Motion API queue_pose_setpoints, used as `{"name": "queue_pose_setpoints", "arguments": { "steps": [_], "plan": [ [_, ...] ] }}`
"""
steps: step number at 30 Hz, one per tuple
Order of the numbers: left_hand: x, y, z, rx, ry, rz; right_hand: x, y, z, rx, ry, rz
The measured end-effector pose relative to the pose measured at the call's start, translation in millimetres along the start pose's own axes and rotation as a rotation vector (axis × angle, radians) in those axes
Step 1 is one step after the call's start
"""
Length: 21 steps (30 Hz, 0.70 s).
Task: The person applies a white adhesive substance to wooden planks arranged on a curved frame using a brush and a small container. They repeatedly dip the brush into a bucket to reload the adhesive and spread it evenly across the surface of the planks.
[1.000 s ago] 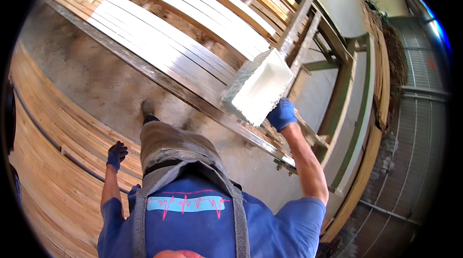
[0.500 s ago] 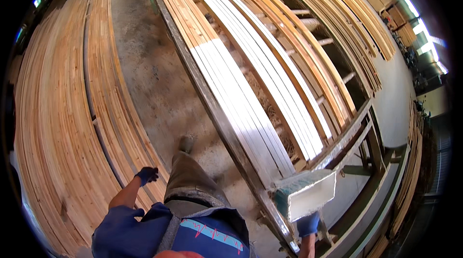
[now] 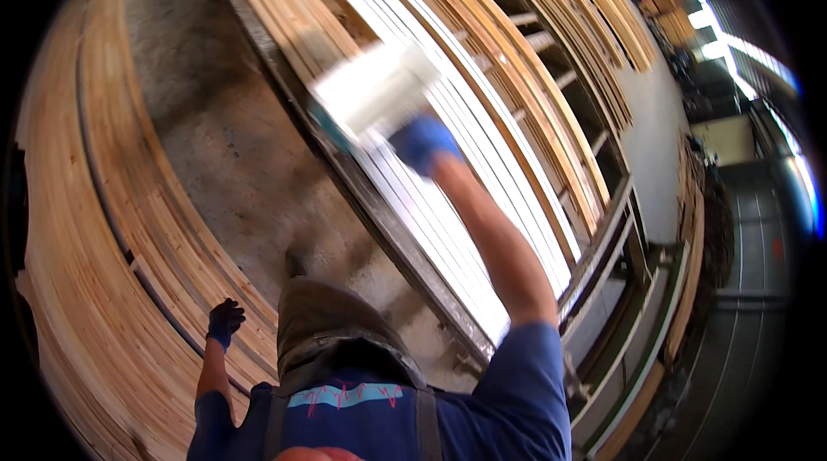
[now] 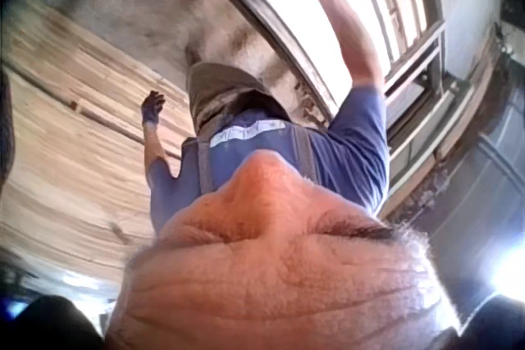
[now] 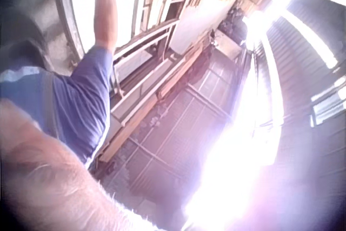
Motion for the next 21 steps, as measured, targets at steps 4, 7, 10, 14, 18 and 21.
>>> {"name": "queue_pose_setpoints", "arguments": {
  "steps": [4, 7, 10, 14, 18, 21],
  "plan": [
    [26.1, 60.6, 14.7, -0.023, 0.032, 0.121, -67.1, -68.9, 185.4, 0.113, -0.155, -0.564],
    [60.0, 65.5, 37.6, 0.019, 0.043, 0.006, -58.8, -78.2, 210.8, 0.229, 0.071, -0.664],
    [73.4, 37.2, 29.0, 0.142, 0.081, -0.019, -51.0, -105.2, 145.8, 0.03, 0.082, -0.644],
    [8.3, 27.0, 8.0, 0.402, 0.199, 0.138, 9.6, -86.7, -36.0, -0.187, 0.102, -0.57],
    [-18.8, -6.6, 13.8, 0.46, 0.11, 0.243, 51.8, -53.1, -240.6, -0.614, -0.194, -0.664],
    [-58.2, -9.4, 32.2, 0.448, -0.266, -0.082, 93.9, -14.9, -419.9, -0.775, -0.195, -0.771]
  ]
}}
Point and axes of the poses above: each hand's wrist, its own z-axis towards the middle knuckle, its own x-axis out of the back of the hand, y = z × x, the point moved 4 cm from there along z, towards the middle knuckle, and after that the axes turned 5 degrees about -y, right-handed, at the moved point
